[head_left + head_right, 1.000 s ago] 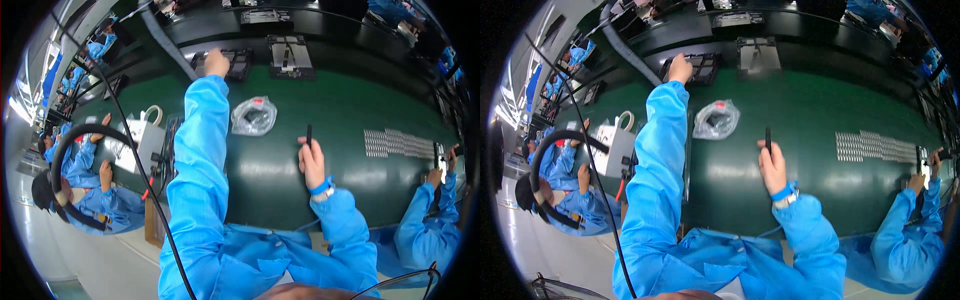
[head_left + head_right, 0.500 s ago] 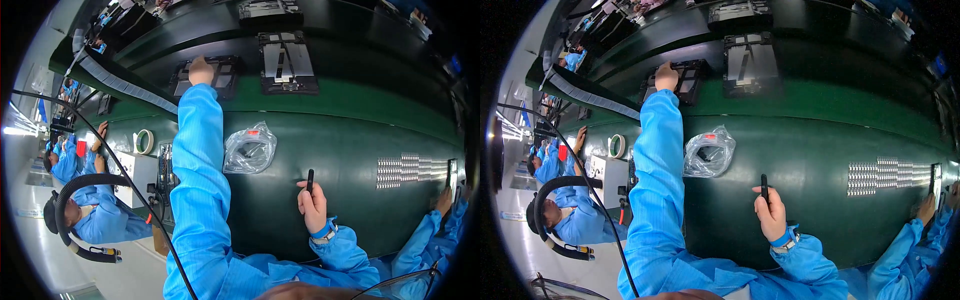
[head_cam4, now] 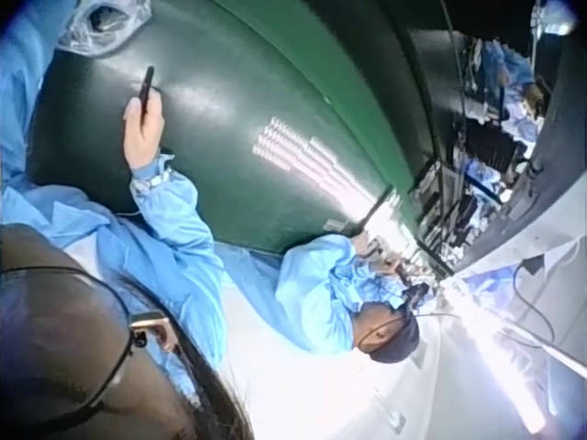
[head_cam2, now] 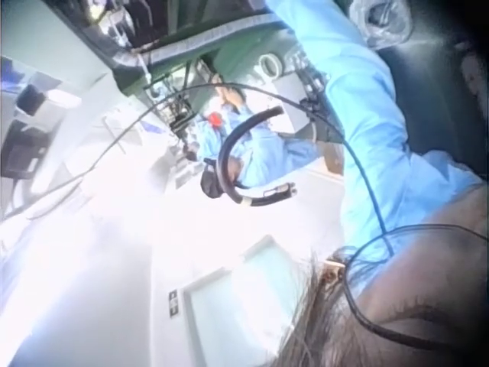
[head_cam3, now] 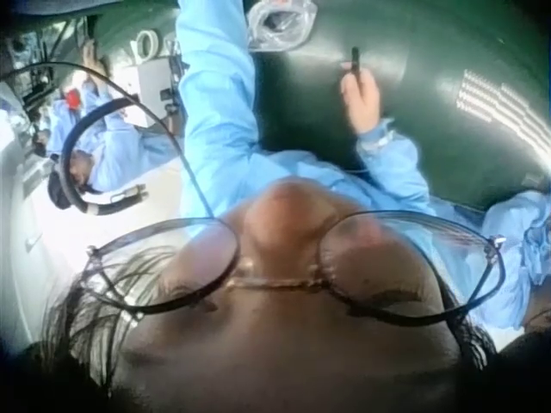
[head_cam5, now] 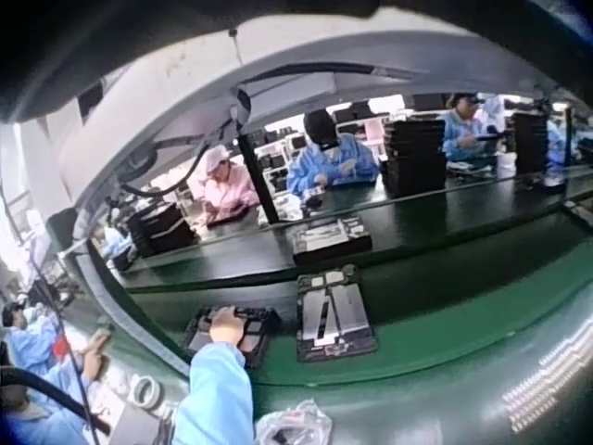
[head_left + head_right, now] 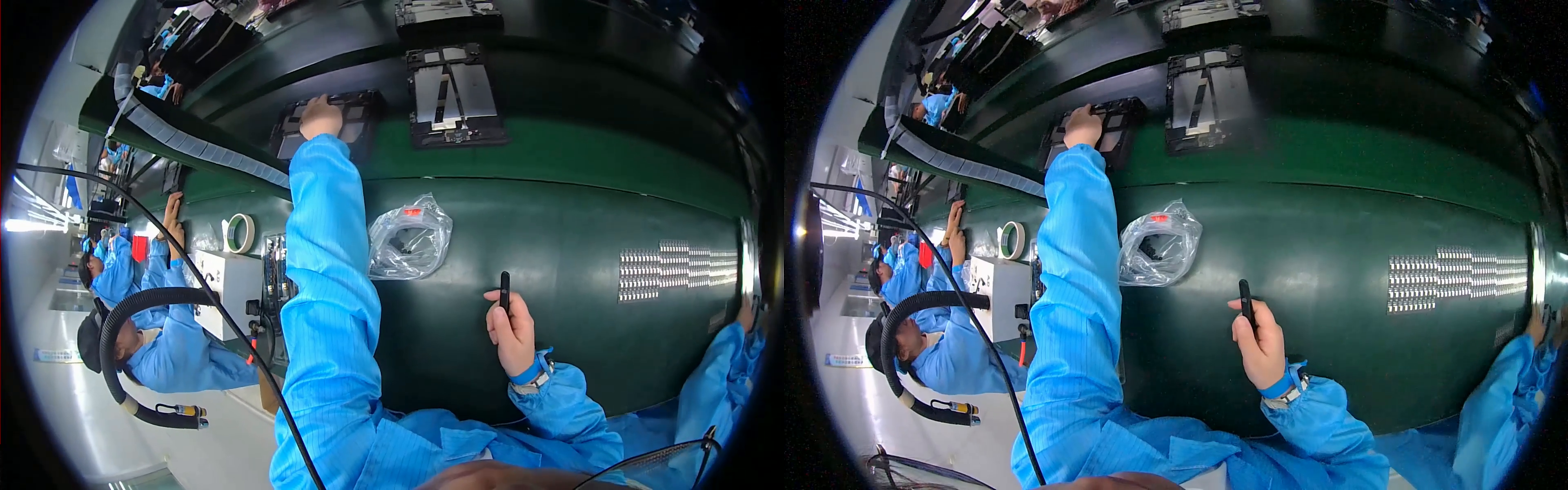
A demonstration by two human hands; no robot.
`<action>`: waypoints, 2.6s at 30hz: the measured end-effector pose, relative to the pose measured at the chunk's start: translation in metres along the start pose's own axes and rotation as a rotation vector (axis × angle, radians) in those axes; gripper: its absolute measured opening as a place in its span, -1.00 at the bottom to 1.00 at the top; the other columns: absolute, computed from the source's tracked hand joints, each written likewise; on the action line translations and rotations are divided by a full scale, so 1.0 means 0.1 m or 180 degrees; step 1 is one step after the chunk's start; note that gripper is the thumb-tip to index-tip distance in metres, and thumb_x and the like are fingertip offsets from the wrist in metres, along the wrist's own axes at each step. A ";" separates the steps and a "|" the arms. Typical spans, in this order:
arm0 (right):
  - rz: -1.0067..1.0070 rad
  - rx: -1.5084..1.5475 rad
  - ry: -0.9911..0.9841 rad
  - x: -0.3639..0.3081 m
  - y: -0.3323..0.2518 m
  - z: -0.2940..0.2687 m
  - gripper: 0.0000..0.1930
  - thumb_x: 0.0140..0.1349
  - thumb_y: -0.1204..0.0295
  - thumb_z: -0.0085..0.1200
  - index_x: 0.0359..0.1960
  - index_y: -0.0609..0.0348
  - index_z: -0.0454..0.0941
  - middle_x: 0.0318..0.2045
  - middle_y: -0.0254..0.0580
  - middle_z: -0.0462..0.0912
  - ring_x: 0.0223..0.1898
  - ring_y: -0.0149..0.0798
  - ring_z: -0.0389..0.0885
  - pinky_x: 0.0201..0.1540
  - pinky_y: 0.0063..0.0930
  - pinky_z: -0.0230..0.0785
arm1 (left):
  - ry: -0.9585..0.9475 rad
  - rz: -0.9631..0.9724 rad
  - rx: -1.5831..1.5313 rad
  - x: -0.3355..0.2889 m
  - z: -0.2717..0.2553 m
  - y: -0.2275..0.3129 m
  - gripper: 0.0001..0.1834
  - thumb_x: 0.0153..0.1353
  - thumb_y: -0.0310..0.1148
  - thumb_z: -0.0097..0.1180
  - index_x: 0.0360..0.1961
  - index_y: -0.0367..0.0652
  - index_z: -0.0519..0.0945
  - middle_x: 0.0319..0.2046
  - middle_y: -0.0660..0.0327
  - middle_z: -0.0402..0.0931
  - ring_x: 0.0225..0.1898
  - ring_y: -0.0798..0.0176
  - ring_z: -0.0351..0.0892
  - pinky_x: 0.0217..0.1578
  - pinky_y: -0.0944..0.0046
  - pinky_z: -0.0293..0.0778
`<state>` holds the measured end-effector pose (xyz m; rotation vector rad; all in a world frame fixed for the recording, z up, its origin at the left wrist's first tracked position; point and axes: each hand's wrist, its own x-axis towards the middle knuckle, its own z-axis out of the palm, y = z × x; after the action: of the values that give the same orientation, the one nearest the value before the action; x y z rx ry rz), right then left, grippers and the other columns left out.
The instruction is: The person assembles internal electronic components and a battery pack into a tablet housing, then routes internal cables within the housing. This is done using a spudger and tweezers to precisely position the components and cables.
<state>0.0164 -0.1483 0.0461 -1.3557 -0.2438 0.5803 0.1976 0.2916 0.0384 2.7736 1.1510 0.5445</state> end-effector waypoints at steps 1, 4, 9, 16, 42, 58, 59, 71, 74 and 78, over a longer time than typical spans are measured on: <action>0.0024 -0.0037 0.0000 -0.02 0.00 -0.01 -0.82 0.20 0.48 -0.27 -0.20 0.25 0.29 -0.63 -0.40 0.29 -0.64 -0.60 0.18 -0.60 -0.75 0.04 | -0.0084 -0.0164 0.0030 -0.03 -0.01 0.03 -0.56 0.04 -0.28 -0.21 0.02 0.08 0.35 0.04 0.24 0.28 0.07 0.13 0.24 -0.01 0.06 0.22; -0.0323 0.0505 0.0413 -0.01 0.05 0.04 -0.88 0.15 0.53 -0.24 -0.28 0.23 0.29 -0.54 -0.35 0.31 -0.53 -0.55 0.24 -0.49 -0.69 0.11 | 0.0045 -0.0224 -0.0012 -0.17 -0.12 0.09 -0.49 0.01 -0.27 -0.19 0.08 0.01 0.26 0.02 0.17 0.30 0.08 0.09 0.22 -0.06 -0.07 0.20; -0.0642 0.0881 0.0400 0.46 -0.46 0.24 -0.93 0.08 0.55 -0.14 -0.37 0.21 0.31 -0.54 -0.40 0.29 -0.61 -0.58 0.17 -0.60 -0.72 0.04 | 0.0119 0.1134 -0.0860 -0.95 -1.01 0.57 -0.53 0.00 -0.42 -0.19 0.02 -0.27 0.26 -0.03 -0.08 0.28 0.01 -0.08 0.26 -0.01 0.13 0.21; 0.0464 0.0967 -0.0517 2.03 -0.74 1.13 -0.78 0.06 0.52 -0.12 -0.22 0.27 0.36 -0.51 -0.27 0.43 -0.80 -0.60 0.06 -0.74 -0.64 -0.03 | -0.2396 0.1825 -0.0264 -2.50 -2.54 0.18 -0.85 -0.07 -0.52 -0.16 -0.58 -0.22 0.50 -0.49 0.04 0.46 -0.43 -0.04 0.47 -0.36 0.14 0.40; 0.1081 0.0566 0.0291 3.18 -0.57 1.47 -0.73 -0.15 0.31 0.14 -0.62 0.20 0.30 -0.82 -0.32 0.13 -0.87 -0.42 0.05 -0.85 -0.53 -0.16 | -0.0579 -0.2262 -0.5120 -0.13 -0.39 -1.28 -0.74 0.14 -0.27 -0.12 -0.23 -0.19 0.45 -0.30 0.20 0.49 -0.26 0.18 0.47 -0.26 0.18 0.42; 0.0039 0.1330 0.0064 0.12 -1.04 -0.20 -0.88 0.08 0.43 -0.03 -0.34 0.13 0.40 -0.50 -0.38 0.46 -0.65 -0.57 0.25 -0.73 -0.70 -0.12 | -0.2682 -0.0918 -0.5406 -3.44 -2.37 0.26 -0.74 0.09 -0.39 -0.11 -0.15 -0.12 0.33 -0.34 0.36 0.38 -0.32 0.40 0.36 -0.41 0.43 0.26; 0.0157 0.1376 0.0235 -0.04 -1.07 -0.20 -0.89 0.09 0.44 -0.05 -0.35 0.14 0.39 -0.49 -0.38 0.46 -0.65 -0.58 0.26 -0.73 -0.71 -0.10 | -0.2574 -0.0030 -0.4473 -3.42 -2.30 0.23 -0.78 0.08 -0.41 -0.11 -0.22 -0.17 0.38 -0.42 0.34 0.41 -0.38 0.38 0.40 -0.43 0.39 0.29; 0.0783 0.0997 0.0361 -0.84 -0.31 -0.62 -0.80 0.09 0.46 -0.11 -0.24 0.22 0.34 -0.57 -0.36 0.45 -0.73 -0.59 0.25 -0.76 -0.76 0.03 | -0.4970 -0.2057 -0.5452 -4.39 -2.22 -0.08 -0.63 0.19 -0.33 -0.16 0.01 -0.23 0.25 -0.11 0.10 0.36 -0.07 0.21 0.39 -0.19 0.30 0.39; 0.1007 0.0919 -0.0090 -0.88 -0.10 -0.82 -0.70 0.07 0.46 -0.06 -0.14 0.25 0.31 -0.50 -0.34 0.49 -0.69 -0.62 0.29 -0.74 -0.78 0.04 | -0.4941 -0.2166 -0.5564 -4.66 -2.06 -0.13 -0.63 0.20 -0.35 -0.20 0.02 -0.25 0.24 -0.01 0.08 0.28 0.03 0.18 0.30 -0.11 0.28 0.34; 0.0900 -0.0379 -0.0146 -0.87 -0.21 -0.68 -0.54 -0.01 0.40 0.08 -0.05 0.29 0.28 -0.39 -0.31 0.47 -0.50 -0.52 0.35 -0.59 -0.68 0.16 | -0.4352 -0.2652 -0.6174 -4.81 -1.86 -0.12 -0.64 0.19 -0.37 -0.22 0.01 -0.28 0.25 0.05 0.03 0.21 0.11 0.15 0.19 0.00 0.24 0.25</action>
<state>-0.0184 -0.2537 0.0655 -1.5054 -0.1253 0.8445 -0.1909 -0.0462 0.0696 0.4512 0.5084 -0.3118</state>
